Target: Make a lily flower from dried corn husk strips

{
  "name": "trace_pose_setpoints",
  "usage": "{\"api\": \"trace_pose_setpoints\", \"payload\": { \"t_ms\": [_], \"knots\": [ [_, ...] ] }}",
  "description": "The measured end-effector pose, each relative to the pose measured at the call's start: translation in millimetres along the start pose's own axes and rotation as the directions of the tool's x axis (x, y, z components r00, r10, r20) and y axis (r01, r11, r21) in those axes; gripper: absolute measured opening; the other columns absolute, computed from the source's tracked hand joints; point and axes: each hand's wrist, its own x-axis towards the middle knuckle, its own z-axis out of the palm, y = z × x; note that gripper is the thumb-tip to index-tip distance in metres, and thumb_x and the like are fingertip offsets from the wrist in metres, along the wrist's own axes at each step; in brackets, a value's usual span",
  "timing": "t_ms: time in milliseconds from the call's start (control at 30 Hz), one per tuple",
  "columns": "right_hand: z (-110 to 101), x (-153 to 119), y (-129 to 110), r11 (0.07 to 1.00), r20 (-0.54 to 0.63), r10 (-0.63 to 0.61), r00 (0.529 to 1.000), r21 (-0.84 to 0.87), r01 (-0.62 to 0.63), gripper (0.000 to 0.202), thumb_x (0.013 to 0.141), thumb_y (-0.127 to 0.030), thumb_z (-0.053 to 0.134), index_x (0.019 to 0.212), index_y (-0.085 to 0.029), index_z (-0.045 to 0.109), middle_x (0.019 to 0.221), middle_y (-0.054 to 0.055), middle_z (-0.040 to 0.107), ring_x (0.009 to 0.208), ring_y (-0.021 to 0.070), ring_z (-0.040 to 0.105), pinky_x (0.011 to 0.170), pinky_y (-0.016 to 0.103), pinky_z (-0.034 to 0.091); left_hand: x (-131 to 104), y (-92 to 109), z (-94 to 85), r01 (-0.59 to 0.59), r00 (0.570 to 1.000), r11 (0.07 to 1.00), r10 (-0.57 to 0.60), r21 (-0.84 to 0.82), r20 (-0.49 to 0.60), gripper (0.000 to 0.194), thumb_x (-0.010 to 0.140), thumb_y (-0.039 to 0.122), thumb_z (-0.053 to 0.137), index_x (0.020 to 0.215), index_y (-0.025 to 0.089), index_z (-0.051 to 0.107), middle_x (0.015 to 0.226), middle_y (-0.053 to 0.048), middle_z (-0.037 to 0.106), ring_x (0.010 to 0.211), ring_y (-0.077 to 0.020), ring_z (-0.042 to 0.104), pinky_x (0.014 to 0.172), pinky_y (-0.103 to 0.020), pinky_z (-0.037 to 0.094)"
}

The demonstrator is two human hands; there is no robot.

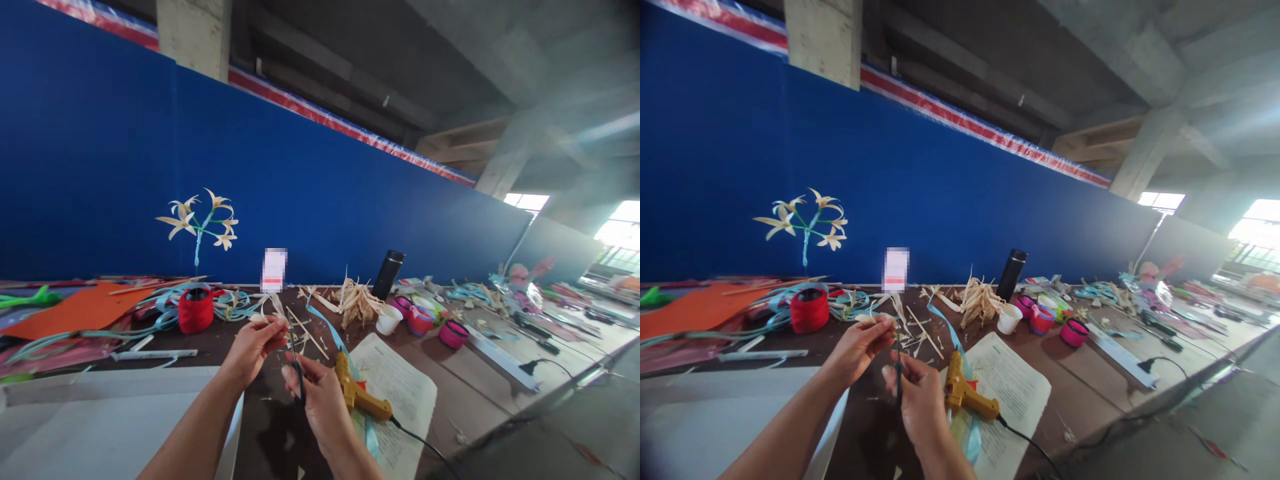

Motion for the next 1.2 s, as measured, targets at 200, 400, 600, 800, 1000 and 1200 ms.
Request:
{"api": "trace_pose_setpoints", "payload": {
  "t_ms": [200, 400, 600, 800, 1000, 1200],
  "knots": [
    [1.9, -0.9, -3.1, 1.000, -0.038, 0.016, 0.999, 0.022, -0.016, 0.037, 0.062, -0.039, 0.073, 0.090, -0.015, 0.072, 0.055, -0.003, 0.053, 0.053, 0.0094, 0.041, 0.052, 0.022, 0.032, -0.9, -0.6, -0.3, -0.006, 1.000, 1.000, 0.006, 0.003, 0.010, 0.022, 0.056, 0.023, 0.079, 0.070, 0.012, 0.066, 0.070, -0.002, 0.067, 0.060, -0.0097, 0.061, 0.058, -0.020, 0.052],
    [-2.9, -2.3, -2.1, 0.998, -0.024, 0.055, 0.998, -0.009, -0.055, 0.040, 0.063, -0.039, 0.074, 0.094, -0.013, 0.071, 0.056, -0.001, 0.055, 0.057, 0.0105, 0.045, 0.055, 0.022, 0.034, -1.2, 1.3, 1.1, -0.007, 1.000, 1.000, 0.007, -0.001, -0.010, 0.023, 0.054, 0.022, 0.081, 0.068, 0.012, 0.065, 0.066, -0.001, 0.065, 0.054, -0.0071, 0.058, 0.055, -0.018, 0.051],
    [-4.5, -3.0, 0.9, 0.998, -0.003, 0.067, 0.998, 0.007, -0.067, 0.040, 0.062, -0.038, 0.076, 0.094, -0.013, 0.071, 0.059, 0.000, 0.057, 0.056, 0.0093, 0.044, 0.054, 0.021, 0.035, 0.1, 0.5, 0.2, -0.008, 1.000, 1.000, 0.008, 0.010, -0.010, 0.022, 0.056, 0.023, 0.080, 0.068, 0.012, 0.065, 0.065, -0.001, 0.064, 0.055, -0.0073, 0.058, 0.055, -0.018, 0.052],
    [-2.8, -1.3, -1.4, 0.997, -0.002, 0.077, 0.997, 0.015, -0.077, 0.040, 0.061, -0.039, 0.076, 0.092, -0.013, 0.072, 0.056, -0.001, 0.054, 0.054, 0.0082, 0.042, 0.053, 0.020, 0.033, 0.3, 0.1, -0.1, -0.006, 1.000, 1.000, 0.007, 0.015, -0.024, 0.023, 0.056, 0.024, 0.080, 0.068, 0.012, 0.064, 0.064, 0.000, 0.064, 0.054, -0.0067, 0.057, 0.054, -0.017, 0.052],
    [-4.6, -4.0, -1.1, 0.998, 0.025, 0.069, 0.997, -0.009, -0.069, 0.043, 0.065, -0.041, 0.073, 0.096, -0.012, 0.070, 0.057, -0.001, 0.053, 0.054, 0.0082, 0.041, 0.053, 0.020, 0.032, 1.2, -0.6, 0.5, -0.004, 0.999, 1.000, 0.005, 0.027, -0.036, 0.025, 0.055, 0.026, 0.080, 0.067, 0.012, 0.064, 0.063, 0.000, 0.062, 0.053, -0.0066, 0.056, 0.053, -0.018, 0.051],
    [-4.2, -3.9, -3.0, 0.997, 0.017, 0.061, 0.998, -0.038, -0.061, 0.044, 0.063, -0.042, 0.073, 0.095, -0.011, 0.071, 0.056, -0.001, 0.054, 0.054, 0.0094, 0.042, 0.052, 0.021, 0.033, 0.4, 0.4, 2.5, -0.004, 0.999, 1.000, 0.005, 0.022, -0.045, 0.026, 0.054, 0.026, 0.081, 0.066, 0.011, 0.064, 0.065, -0.001, 0.062, 0.058, -0.0081, 0.057, 0.054, -0.018, 0.050]
  ]
}}
